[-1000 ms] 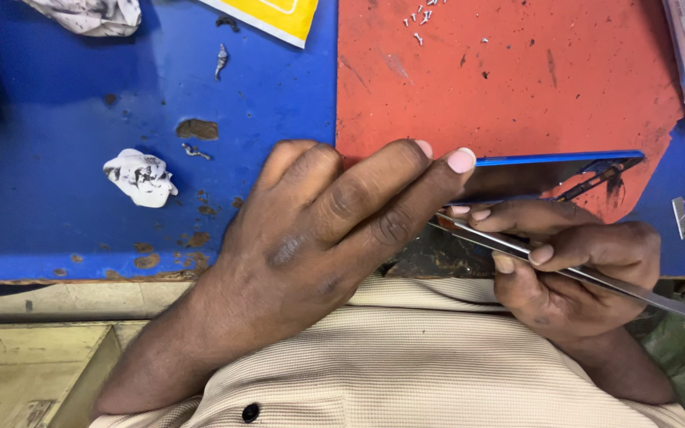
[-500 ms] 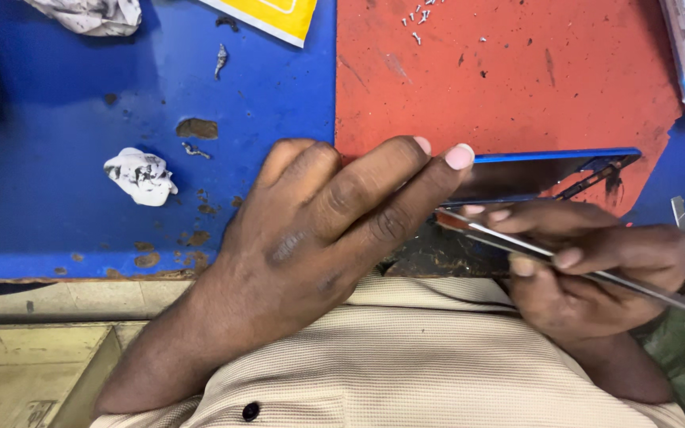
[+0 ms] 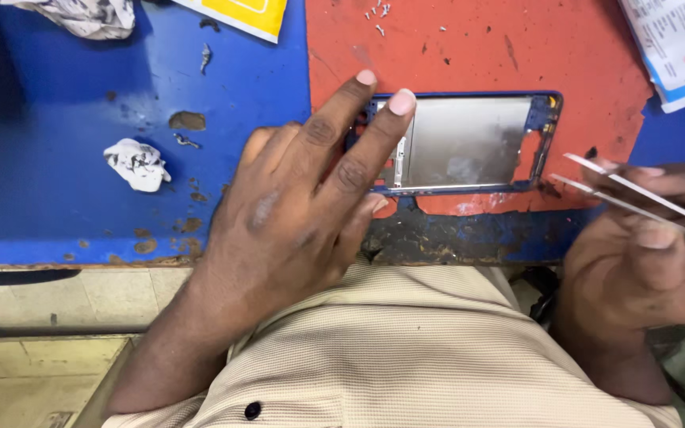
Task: The person uses tweezers to place small red adhesive pieces along the edges of a disassembled smartphone frame. They apply glue from a tube to the frame and continue positioning the adhesive pieces with tweezers.
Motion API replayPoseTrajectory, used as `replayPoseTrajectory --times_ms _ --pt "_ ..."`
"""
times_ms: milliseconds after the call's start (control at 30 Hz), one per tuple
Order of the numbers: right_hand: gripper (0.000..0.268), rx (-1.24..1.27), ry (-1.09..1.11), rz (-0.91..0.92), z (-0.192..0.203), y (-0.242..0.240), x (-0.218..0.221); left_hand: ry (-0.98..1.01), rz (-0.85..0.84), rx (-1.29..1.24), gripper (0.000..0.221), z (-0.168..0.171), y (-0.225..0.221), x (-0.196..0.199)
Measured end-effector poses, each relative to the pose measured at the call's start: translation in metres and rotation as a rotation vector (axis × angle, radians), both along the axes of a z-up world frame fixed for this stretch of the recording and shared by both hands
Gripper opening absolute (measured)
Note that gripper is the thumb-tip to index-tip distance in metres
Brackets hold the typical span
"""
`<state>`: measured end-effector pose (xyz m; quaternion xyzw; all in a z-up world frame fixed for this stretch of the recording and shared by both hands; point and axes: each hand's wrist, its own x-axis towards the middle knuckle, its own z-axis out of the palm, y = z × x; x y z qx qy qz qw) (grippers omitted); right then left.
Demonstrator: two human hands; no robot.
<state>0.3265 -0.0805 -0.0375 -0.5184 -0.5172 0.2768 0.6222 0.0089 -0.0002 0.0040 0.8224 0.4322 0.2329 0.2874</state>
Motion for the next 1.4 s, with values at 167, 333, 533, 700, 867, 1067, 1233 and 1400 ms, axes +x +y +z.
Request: replayPoseTrajectory --times_ms 167,333,533,700,867,1067,1233,1400 --pt "0.03 -0.025 -0.001 -0.041 -0.001 -0.004 0.015 0.134 0.0 0.094 0.074 0.0 -0.002 0.006" --pt "0.03 -0.028 0.011 -0.052 -0.005 -0.011 0.028 0.193 -0.044 0.133 0.072 0.0 -0.003 0.002" --pt "0.03 -0.034 0.024 -0.066 -0.01 -0.015 0.037 0.218 -0.03 0.13 0.078 -0.003 -0.004 0.004" --pt "0.031 -0.036 0.021 -0.061 -0.012 -0.014 0.042 0.113 -0.024 0.09 0.08 0.003 0.002 0.002" --pt "0.033 -0.041 0.027 -0.051 -0.017 -0.012 0.046 0.043 -0.021 0.07 0.078 0.008 0.006 -0.002" --pt "0.035 -0.049 0.026 -0.046 -0.015 -0.011 0.046 0.006 -0.013 0.063 0.079 0.007 0.009 0.0" --pt "0.026 -0.063 0.024 -0.006 -0.016 -0.009 0.052 0.03 -0.015 0.117 0.083 0.003 0.008 0.0" --pt "0.018 -0.131 -0.048 0.171 0.004 0.015 0.054 0.017 0.013 0.05 0.084 0.0 0.009 -0.001"
